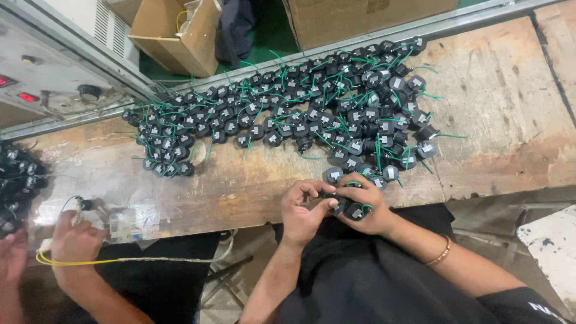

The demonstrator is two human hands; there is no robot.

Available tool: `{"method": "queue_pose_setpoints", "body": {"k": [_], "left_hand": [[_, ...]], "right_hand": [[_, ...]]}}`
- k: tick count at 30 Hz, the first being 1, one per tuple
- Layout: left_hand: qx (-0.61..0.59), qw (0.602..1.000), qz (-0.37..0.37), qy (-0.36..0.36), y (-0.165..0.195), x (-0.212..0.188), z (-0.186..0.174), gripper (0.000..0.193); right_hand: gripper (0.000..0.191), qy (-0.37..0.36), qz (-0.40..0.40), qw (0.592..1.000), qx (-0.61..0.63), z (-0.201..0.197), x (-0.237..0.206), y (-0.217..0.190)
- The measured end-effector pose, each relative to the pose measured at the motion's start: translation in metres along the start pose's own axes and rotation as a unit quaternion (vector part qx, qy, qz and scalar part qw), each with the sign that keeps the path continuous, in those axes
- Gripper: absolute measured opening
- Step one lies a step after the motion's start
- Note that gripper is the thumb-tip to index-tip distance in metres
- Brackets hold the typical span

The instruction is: The person sits at a factory workbench covered with black power plugs with green wires, picks up plugs one at a time, manipulates and checks each plug by hand, and sets it back on the bench. At one point the person wipes their hands with a cloth and reaches into a cardboard box of plugs.

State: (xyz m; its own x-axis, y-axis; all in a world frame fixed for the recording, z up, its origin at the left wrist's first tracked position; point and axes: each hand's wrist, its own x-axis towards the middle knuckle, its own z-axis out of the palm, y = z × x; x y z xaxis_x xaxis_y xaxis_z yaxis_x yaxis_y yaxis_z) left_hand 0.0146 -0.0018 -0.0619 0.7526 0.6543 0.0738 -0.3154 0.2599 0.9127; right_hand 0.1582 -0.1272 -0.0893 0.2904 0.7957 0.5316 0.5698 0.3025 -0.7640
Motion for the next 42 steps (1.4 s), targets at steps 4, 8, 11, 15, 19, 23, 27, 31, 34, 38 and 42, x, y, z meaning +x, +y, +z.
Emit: {"method": "queue_pose_setpoints", "body": {"k": [4,8,11,15,19,23,27,31,34,38,42], "left_hand": [[0.072,0.993,0.099,-0.01,-0.007,0.005,0.003,0.027],[0.203,0.963,0.168,-0.058,0.009,0.03,-0.009,0.028],[0.215,0.955,0.174,-0.105,0.016,0.037,-0.01,0.026],[0.239,0.952,0.175,-0.072,0.007,0.029,-0.002,0.018],[0.208,0.966,0.153,-0.015,-0.002,0.01,0.005,0.02],[0.242,0.947,0.211,-0.007,0.002,-0.003,0.005,0.026],[0.247,0.937,0.245,-0.017,0.015,0.013,-0.01,0.033],[0.434,0.877,0.204,0.01,0.014,0.056,-0.023,0.027],[0.571,0.801,0.179,0.022,0.005,0.067,-0.026,0.019],[0.596,0.784,0.153,0.08,-0.001,0.071,-0.033,0.012],[0.575,0.785,0.222,0.058,0.005,0.065,-0.039,0.025]], "right_hand": [[0.042,-0.003,0.009,1.0,0.017,-0.001,-0.001,0.005],[0.043,-0.014,0.057,0.994,0.092,-0.005,0.004,0.007],[0.044,0.002,0.075,0.995,0.071,-0.004,0.008,0.005],[0.044,0.009,0.07,0.997,0.043,-0.001,0.009,0.002],[0.044,0.017,0.06,0.998,0.026,0.001,0.007,0.0],[0.044,0.016,0.036,0.999,0.018,0.003,0.005,0.0],[0.044,0.006,0.064,0.993,0.097,0.003,0.006,0.006],[0.043,-0.003,0.195,0.852,0.486,0.003,0.003,0.011],[0.047,-0.013,0.197,0.791,0.579,0.0,0.0,0.012],[0.052,-0.005,0.21,0.768,0.605,-0.003,-0.002,0.01],[0.054,-0.008,0.215,0.761,0.612,-0.004,0.0,0.008]]}}
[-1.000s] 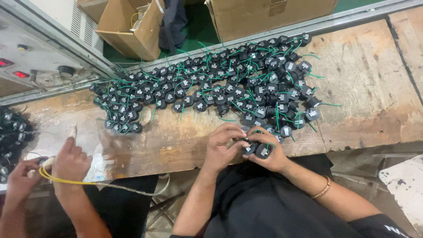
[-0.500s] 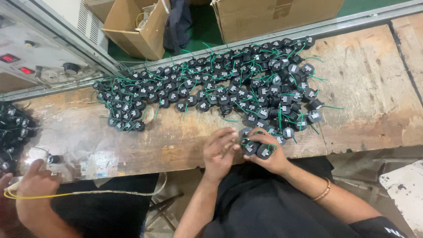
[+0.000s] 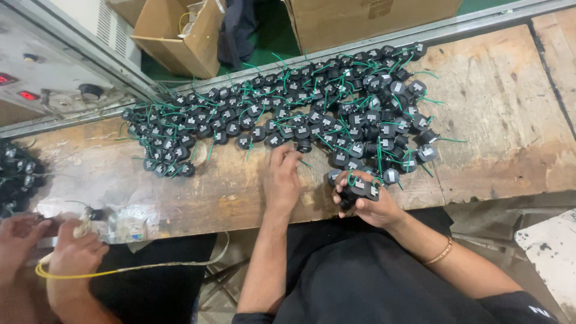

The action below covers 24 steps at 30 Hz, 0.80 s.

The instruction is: The person sits at a factory workbench covered with black power plugs with green wires, picks up plugs one at a time, manipulates and checks each plug by hand, and sets it back on the bench. At one point the person wipes their hands with a cloth and reaches into a cardboard box of plugs.

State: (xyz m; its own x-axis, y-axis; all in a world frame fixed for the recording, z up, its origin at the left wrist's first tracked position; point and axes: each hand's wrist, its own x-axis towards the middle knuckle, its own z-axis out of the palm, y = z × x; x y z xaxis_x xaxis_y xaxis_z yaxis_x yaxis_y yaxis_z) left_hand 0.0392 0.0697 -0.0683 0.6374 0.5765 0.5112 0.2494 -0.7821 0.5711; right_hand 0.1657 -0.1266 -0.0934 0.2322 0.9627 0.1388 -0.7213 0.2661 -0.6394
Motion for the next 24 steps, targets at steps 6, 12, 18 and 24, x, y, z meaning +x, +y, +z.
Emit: {"method": "queue_pose_setpoints", "body": {"k": [6,12,18,24], "left_hand": [[0.02,0.997,-0.053,-0.057,0.007,0.001,-0.001,0.023],[-0.105,0.99,-0.027,0.095,0.008,-0.001,-0.008,0.014],[-0.42,0.904,-0.008,0.077,0.042,-0.03,-0.014,0.017],[-0.343,0.939,-0.005,0.009,0.059,-0.015,-0.009,0.016]], "right_hand": [[0.055,-0.013,0.001,1.0,0.006,0.0,0.002,-0.001],[0.056,-0.023,0.012,0.999,0.031,-0.002,0.002,0.0],[0.058,0.009,0.036,0.999,0.038,-0.001,0.003,0.0],[0.056,0.031,0.062,0.998,0.004,-0.01,0.001,0.004]]}}
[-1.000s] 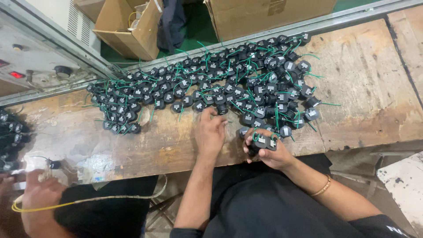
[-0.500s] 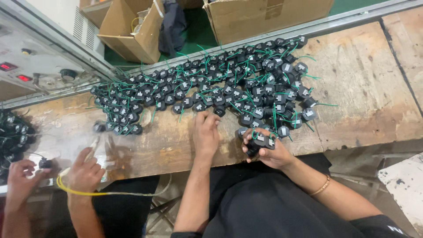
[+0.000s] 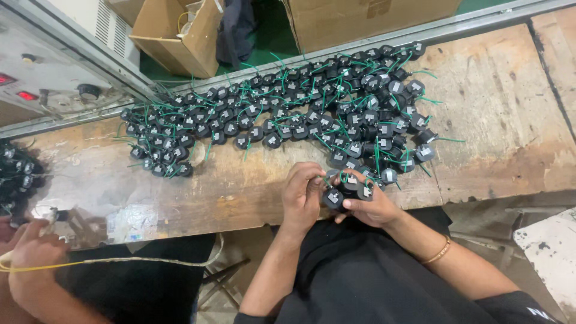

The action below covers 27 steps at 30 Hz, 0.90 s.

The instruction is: The person sits at a factory workbench covered with black power plugs with green wires, picks up plugs one at a time, manipulates and checks each plug by hand, and sets it back on the bench. At one point the person wipes their hands with a cloth and reaches into a cardboard box of plugs.

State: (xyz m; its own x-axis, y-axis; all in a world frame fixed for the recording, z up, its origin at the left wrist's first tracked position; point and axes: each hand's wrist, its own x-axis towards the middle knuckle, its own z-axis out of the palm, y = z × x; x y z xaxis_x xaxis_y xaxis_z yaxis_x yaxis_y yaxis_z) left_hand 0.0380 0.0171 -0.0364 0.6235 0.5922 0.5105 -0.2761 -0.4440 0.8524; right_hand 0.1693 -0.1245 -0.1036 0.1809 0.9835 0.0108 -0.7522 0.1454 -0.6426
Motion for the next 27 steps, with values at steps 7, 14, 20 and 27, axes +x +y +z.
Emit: {"method": "queue_pose_setpoints", "body": {"k": [7,14,20,27], "left_hand": [[-0.007,0.995,0.066,-0.078,0.009,-0.007,-0.03,0.022],[-0.255,0.947,-0.194,0.014,-0.017,-0.027,0.007,0.027],[-0.151,0.971,-0.171,0.068,-0.049,0.002,0.006,0.018],[0.162,0.949,-0.27,0.013,-0.063,0.038,0.033,0.04]], "right_hand": [[0.05,0.017,-0.023,1.0,0.0,-0.002,-0.002,0.006],[0.048,0.03,-0.083,0.979,-0.181,0.006,-0.001,0.006],[0.051,-0.004,-0.082,0.996,-0.039,0.012,-0.001,0.001],[0.052,-0.029,-0.076,0.996,0.026,0.014,0.0,-0.005]]}}
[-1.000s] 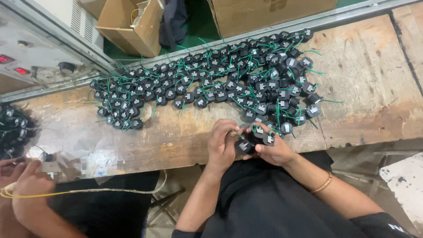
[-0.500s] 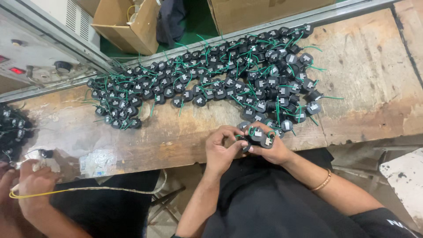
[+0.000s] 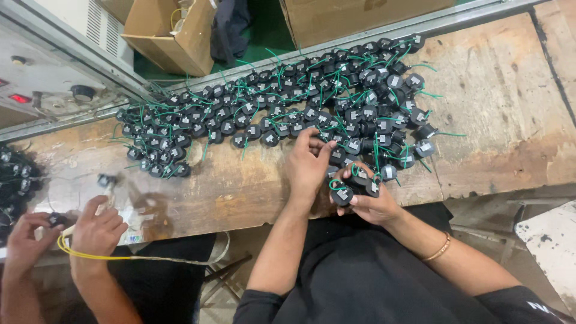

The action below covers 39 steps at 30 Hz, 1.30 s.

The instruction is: The person sits at a factory workbench covered with black power plugs with green wires, picks up plugs one at a time, manipulates and checks each plug by hand, and sets it back on the bench. At one point the person wipes their hands with a cloth and reaches into a cardboard box of plugs.

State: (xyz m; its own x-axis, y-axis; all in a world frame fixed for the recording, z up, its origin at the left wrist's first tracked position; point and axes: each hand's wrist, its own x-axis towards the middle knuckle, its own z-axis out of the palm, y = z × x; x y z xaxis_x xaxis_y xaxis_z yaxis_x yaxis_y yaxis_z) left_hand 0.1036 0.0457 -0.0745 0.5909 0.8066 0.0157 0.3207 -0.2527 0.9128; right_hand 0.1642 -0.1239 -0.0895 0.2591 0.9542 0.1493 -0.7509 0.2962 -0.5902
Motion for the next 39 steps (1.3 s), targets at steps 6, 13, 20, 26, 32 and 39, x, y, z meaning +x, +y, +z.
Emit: {"method": "queue_pose_setpoints", "body": {"k": [6,13,20,26,32,39], "left_hand": [[-0.06,0.995,0.053,0.051,-0.004,-0.004,-0.018,0.039],[-0.103,0.993,0.002,-0.049,-0.003,-0.008,-0.003,0.052],[-0.202,0.97,0.123,0.064,-0.032,-0.011,-0.036,0.026],[-0.457,0.853,0.251,-0.029,-0.008,-0.075,-0.083,0.011],[-0.117,0.966,0.229,-0.021,0.031,-0.075,-0.067,0.017],[-0.193,0.939,0.285,0.001,0.03,-0.078,-0.061,0.016]], "right_hand": [[0.05,0.023,0.004,1.0,-0.016,0.001,-0.001,0.001],[0.05,0.036,0.0,0.995,-0.091,0.0,0.003,0.005],[0.049,0.017,-0.022,0.982,-0.185,0.0,0.0,0.008],[0.068,0.042,0.051,0.997,0.043,0.001,0.005,0.002],[0.065,0.001,0.056,0.997,0.046,0.001,0.009,0.013],[0.062,0.044,0.048,0.995,0.077,0.0,0.005,0.008]]}}
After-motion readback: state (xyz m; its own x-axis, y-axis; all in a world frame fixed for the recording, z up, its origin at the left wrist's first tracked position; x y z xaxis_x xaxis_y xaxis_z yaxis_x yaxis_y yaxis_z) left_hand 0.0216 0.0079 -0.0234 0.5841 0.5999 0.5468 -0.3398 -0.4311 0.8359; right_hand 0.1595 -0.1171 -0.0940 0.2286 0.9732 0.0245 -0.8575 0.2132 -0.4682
